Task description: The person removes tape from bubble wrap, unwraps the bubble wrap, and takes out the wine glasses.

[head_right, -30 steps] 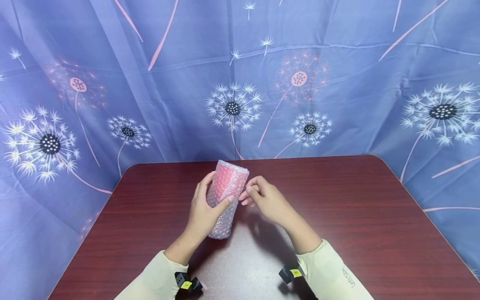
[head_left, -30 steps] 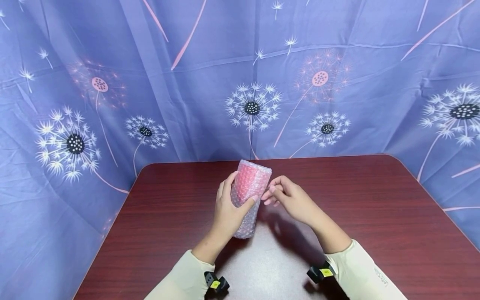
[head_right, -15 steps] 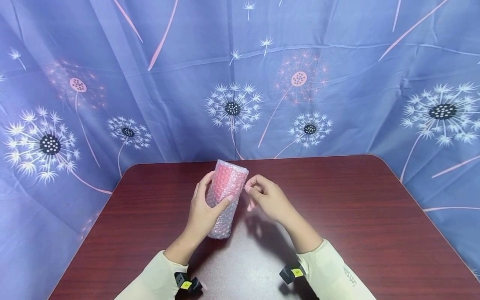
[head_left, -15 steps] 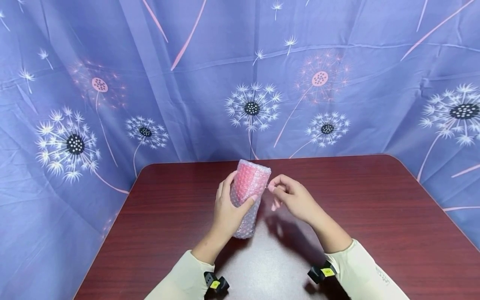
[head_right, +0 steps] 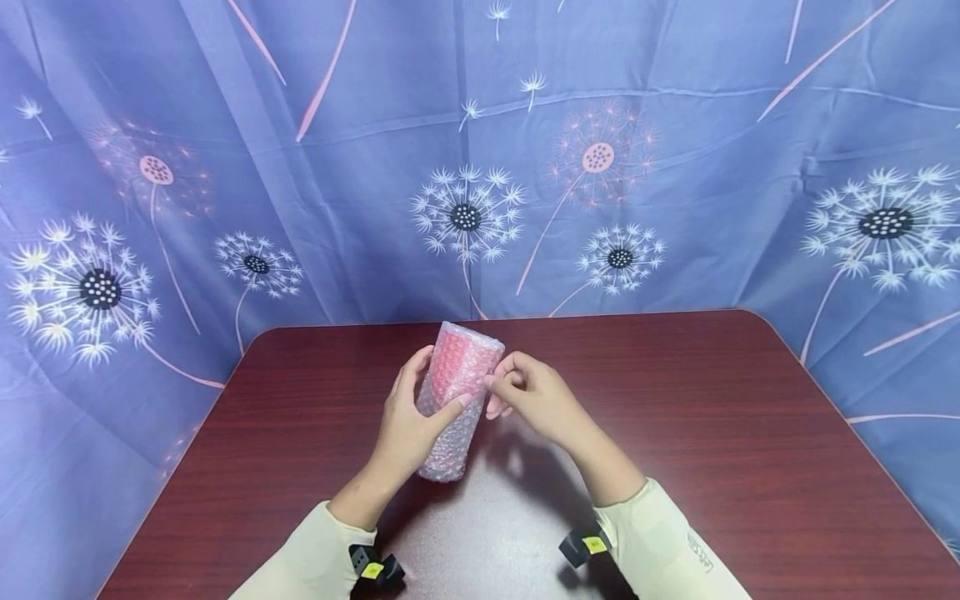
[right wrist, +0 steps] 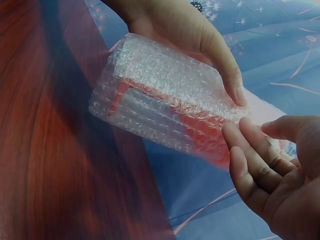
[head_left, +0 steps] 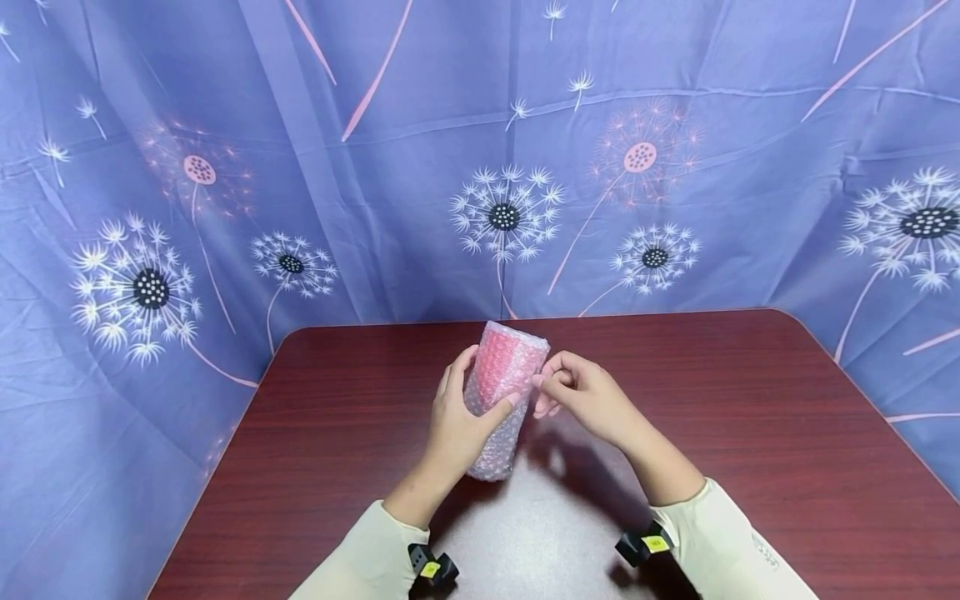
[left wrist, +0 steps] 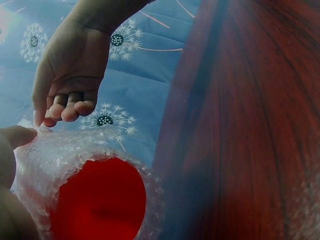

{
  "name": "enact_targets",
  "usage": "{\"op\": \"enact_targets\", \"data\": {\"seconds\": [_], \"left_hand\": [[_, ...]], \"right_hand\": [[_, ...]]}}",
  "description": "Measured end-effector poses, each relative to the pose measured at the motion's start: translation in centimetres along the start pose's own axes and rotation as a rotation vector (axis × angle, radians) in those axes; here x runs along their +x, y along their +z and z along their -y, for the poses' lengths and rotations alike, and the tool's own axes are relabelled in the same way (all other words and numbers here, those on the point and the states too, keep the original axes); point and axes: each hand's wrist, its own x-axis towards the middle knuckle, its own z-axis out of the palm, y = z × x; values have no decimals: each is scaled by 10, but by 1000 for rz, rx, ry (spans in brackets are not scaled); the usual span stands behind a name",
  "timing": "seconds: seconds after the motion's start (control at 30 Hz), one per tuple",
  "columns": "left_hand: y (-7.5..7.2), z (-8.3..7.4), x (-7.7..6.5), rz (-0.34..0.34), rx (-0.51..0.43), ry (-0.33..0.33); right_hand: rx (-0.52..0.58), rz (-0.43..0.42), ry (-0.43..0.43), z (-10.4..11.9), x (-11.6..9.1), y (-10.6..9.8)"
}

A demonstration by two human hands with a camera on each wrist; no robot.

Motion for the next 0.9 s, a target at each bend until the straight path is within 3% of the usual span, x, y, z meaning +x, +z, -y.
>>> {"op": "enact_targets", "data": {"seconds": [0.47, 0.9], "left_hand": [[0, 1, -1, 90, 40, -50], [0, 0, 1, 12, 71, -31]], "right_hand": [[1, 29, 15, 1, -1, 1], [-18, 55, -26, 0, -1, 2]]}}
